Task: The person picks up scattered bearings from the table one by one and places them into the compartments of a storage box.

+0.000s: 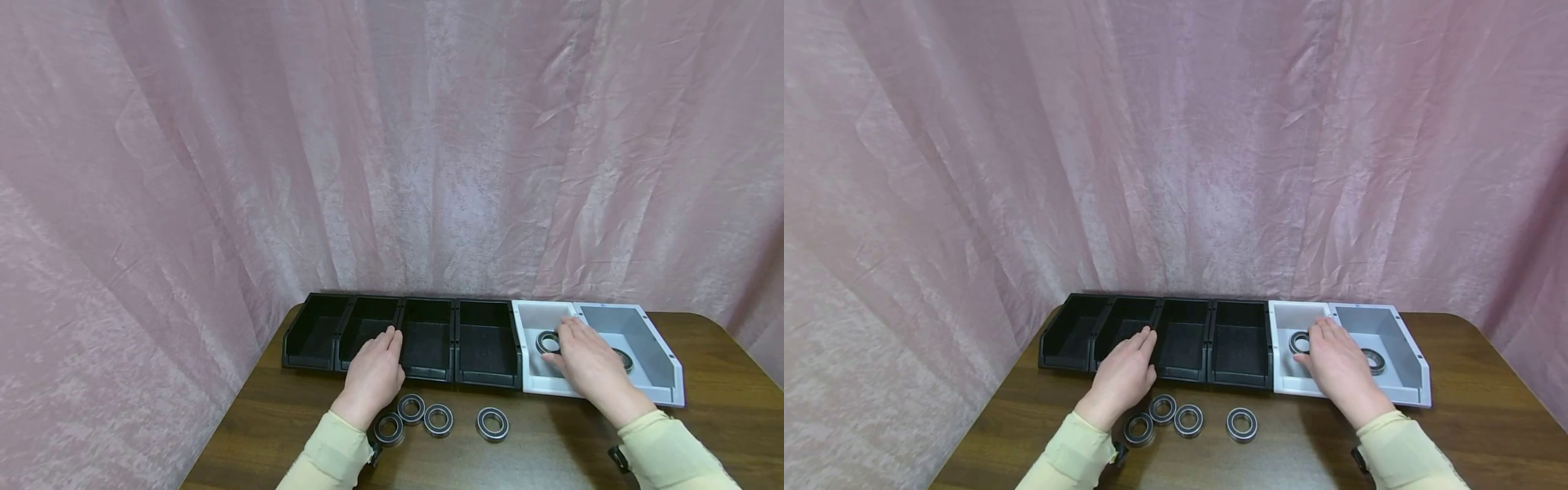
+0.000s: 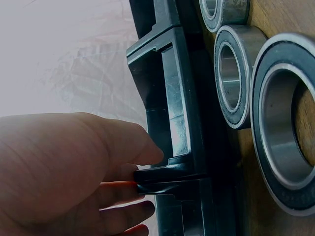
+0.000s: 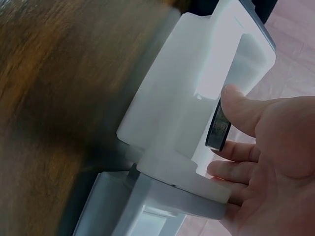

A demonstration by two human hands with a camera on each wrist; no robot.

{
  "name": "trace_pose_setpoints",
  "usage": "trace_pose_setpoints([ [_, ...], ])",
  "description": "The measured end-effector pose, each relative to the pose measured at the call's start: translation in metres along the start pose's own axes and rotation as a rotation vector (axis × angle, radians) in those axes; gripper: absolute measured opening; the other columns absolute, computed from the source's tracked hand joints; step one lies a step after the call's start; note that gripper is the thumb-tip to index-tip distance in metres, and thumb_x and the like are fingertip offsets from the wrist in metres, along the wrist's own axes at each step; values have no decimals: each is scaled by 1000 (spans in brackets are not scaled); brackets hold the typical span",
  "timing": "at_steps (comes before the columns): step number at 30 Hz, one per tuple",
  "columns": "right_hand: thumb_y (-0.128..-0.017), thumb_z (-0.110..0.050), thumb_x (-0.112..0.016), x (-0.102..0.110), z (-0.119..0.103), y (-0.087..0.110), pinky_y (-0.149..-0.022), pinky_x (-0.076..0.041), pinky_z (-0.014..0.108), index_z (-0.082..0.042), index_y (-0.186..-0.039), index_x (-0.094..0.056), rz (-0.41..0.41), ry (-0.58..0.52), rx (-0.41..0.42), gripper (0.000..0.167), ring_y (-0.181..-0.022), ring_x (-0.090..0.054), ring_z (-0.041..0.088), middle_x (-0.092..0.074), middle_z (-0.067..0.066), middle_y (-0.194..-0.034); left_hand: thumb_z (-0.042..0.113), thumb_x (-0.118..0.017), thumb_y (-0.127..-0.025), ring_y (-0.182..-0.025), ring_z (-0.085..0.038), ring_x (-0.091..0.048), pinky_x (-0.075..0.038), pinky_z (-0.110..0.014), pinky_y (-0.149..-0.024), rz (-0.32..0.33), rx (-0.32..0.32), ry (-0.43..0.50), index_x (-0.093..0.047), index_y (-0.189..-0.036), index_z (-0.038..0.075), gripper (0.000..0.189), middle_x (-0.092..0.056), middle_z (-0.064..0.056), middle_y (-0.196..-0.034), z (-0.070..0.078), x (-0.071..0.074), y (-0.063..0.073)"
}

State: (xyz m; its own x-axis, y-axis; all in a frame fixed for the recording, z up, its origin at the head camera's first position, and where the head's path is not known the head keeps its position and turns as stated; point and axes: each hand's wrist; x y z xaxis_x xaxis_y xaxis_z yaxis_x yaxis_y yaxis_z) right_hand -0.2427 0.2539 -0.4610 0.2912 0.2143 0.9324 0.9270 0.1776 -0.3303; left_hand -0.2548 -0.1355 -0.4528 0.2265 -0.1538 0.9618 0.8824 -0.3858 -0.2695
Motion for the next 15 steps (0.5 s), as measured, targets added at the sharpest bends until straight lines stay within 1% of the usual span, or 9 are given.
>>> trace_pose_setpoints([
  [7,-94,-22,-88,-6,1,0,-120,-41,67,20,-120,-60,50,28,39,57,-139,-53,61,-60,45,-139,14,-83,-96,-145,-36,-59,-47,-50,-121,3,1,4,-61,-152,-5,63,-58,-22,-160,0,1,0],
  [15,-92,-22,-89,-9,0,0,-120,-40,69,19,-120,-61,75,35,37,57,-140,-53,61,-62,43,-136,15,-83,-97,-145,-36,-60,-47,-50,-121,5,1,5,-61,-152,-5,62,-58,-22,-159,1,2,1],
])
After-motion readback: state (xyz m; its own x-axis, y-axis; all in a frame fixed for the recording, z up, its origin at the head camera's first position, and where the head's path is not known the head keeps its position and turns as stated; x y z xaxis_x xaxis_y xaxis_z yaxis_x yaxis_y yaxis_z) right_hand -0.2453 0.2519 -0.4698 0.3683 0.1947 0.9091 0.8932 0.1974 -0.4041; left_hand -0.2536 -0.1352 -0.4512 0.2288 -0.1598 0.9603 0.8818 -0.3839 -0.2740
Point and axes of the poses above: each hand's wrist, its own y-axis away from the middle knuckle, its own x-axis out of the back of the hand, z = x × y
